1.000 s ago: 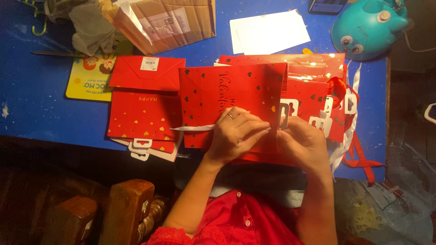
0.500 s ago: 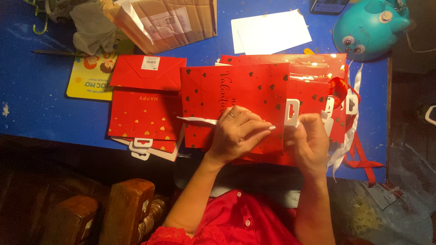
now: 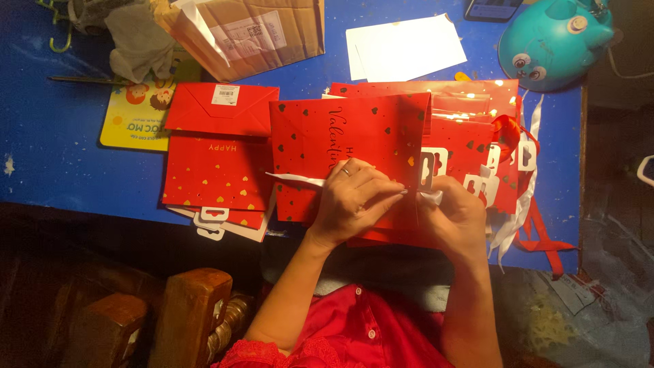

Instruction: The person assembles red Valentine's Day gift bags by threading white and red ribbons through the bag handles and tying them. The person handles multiple bags one at a time, threading ribbons and adjusting them on a blue table.

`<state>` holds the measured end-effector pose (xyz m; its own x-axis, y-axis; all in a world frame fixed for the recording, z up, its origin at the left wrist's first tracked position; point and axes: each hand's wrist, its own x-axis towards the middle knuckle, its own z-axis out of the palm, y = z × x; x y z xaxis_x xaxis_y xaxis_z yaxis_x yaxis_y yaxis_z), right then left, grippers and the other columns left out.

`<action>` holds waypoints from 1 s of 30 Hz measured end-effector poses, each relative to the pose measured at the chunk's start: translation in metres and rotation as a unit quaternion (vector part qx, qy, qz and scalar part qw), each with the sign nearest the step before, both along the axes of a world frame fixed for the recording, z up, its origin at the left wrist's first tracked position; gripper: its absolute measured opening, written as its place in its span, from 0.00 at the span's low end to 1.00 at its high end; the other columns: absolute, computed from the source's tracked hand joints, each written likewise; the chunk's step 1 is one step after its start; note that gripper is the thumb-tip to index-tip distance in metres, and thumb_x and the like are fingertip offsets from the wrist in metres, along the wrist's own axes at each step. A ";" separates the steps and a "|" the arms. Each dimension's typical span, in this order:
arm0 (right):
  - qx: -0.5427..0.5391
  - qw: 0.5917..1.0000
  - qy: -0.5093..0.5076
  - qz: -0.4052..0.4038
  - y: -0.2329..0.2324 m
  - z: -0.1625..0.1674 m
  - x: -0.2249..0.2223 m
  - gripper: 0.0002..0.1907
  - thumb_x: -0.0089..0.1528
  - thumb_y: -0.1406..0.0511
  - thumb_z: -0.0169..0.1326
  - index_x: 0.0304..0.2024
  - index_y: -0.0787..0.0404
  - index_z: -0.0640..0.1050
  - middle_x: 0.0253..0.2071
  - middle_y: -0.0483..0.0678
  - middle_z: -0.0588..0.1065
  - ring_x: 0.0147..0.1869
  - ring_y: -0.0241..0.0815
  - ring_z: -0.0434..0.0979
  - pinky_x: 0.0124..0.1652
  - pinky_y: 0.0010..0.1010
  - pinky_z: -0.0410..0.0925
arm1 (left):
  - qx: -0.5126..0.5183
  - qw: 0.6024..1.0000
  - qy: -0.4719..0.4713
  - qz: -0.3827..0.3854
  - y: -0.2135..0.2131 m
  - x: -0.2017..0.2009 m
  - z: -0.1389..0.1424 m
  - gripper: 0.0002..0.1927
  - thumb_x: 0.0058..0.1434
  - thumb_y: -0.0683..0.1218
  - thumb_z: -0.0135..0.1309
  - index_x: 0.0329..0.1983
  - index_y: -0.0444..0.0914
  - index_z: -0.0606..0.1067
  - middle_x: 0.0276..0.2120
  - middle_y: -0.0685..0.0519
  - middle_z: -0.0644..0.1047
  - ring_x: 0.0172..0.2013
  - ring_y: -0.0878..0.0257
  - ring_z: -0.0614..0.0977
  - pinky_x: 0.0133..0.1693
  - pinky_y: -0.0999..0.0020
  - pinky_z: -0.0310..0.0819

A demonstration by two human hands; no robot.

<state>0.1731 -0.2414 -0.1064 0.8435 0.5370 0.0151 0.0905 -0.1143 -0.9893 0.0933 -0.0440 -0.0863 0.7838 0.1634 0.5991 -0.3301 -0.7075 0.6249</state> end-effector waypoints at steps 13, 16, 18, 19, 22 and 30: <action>0.086 0.992 0.090 -0.021 -0.004 0.006 0.005 0.10 0.70 0.68 0.53 0.52 0.62 0.71 0.35 0.45 0.78 0.32 0.29 0.74 0.31 0.20 0.67 | -0.006 1.000 -0.007 -0.002 0.000 0.000 0.000 0.08 0.58 0.44 0.68 0.39 0.47 0.81 0.33 0.61 0.77 0.37 0.62 0.77 0.45 0.65 0.69; 0.047 0.998 0.030 0.029 0.000 0.007 0.010 0.15 0.67 0.68 0.55 0.56 0.62 0.72 0.41 0.42 0.78 0.42 0.28 0.77 0.41 0.20 0.71 | 0.002 1.000 -0.005 -0.002 0.001 0.000 0.001 0.08 0.57 0.44 0.68 0.39 0.46 0.82 0.33 0.61 0.77 0.37 0.62 0.77 0.44 0.65 0.69; -0.006 1.000 0.014 0.017 0.000 0.009 0.008 0.12 0.67 0.67 0.57 0.52 0.63 0.76 0.37 0.41 0.76 0.38 0.26 0.73 0.37 0.20 0.67 | 0.002 1.000 -0.007 -0.002 0.000 0.001 0.001 0.08 0.57 0.44 0.68 0.39 0.46 0.81 0.33 0.60 0.78 0.37 0.61 0.77 0.44 0.65 0.69; -0.033 0.999 0.006 0.013 0.001 0.010 0.007 0.10 0.67 0.67 0.58 0.50 0.63 0.79 0.35 0.40 0.76 0.36 0.25 0.71 0.35 0.19 0.66 | 0.000 1.000 -0.009 -0.001 0.000 0.001 0.001 0.08 0.57 0.43 0.68 0.39 0.46 0.81 0.33 0.60 0.78 0.38 0.61 0.78 0.45 0.65 0.69; -0.033 0.999 -0.003 -0.010 0.004 0.012 0.002 0.06 0.68 0.66 0.57 0.45 0.62 0.80 0.33 0.39 0.75 0.34 0.25 0.70 0.33 0.20 0.64 | -0.003 1.000 -0.013 0.001 0.000 0.000 0.002 0.08 0.58 0.43 0.67 0.39 0.46 0.81 0.33 0.60 0.78 0.38 0.62 0.78 0.45 0.65 0.69; -0.013 0.997 -0.049 -0.057 0.006 0.012 0.000 0.09 0.72 0.62 0.53 0.42 0.62 0.74 0.33 0.40 0.75 0.34 0.25 0.71 0.34 0.19 0.66 | -0.010 1.000 -0.010 0.002 -0.001 0.000 0.003 0.07 0.58 0.44 0.68 0.38 0.46 0.81 0.32 0.61 0.77 0.36 0.63 0.78 0.45 0.65 0.69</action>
<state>0.1730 -0.2357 -0.0949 0.8938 0.4397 0.0881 0.1719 -0.1544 -0.9729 0.0932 -0.0452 -0.0832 0.7704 0.1793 0.6118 -0.3398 -0.6964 0.6321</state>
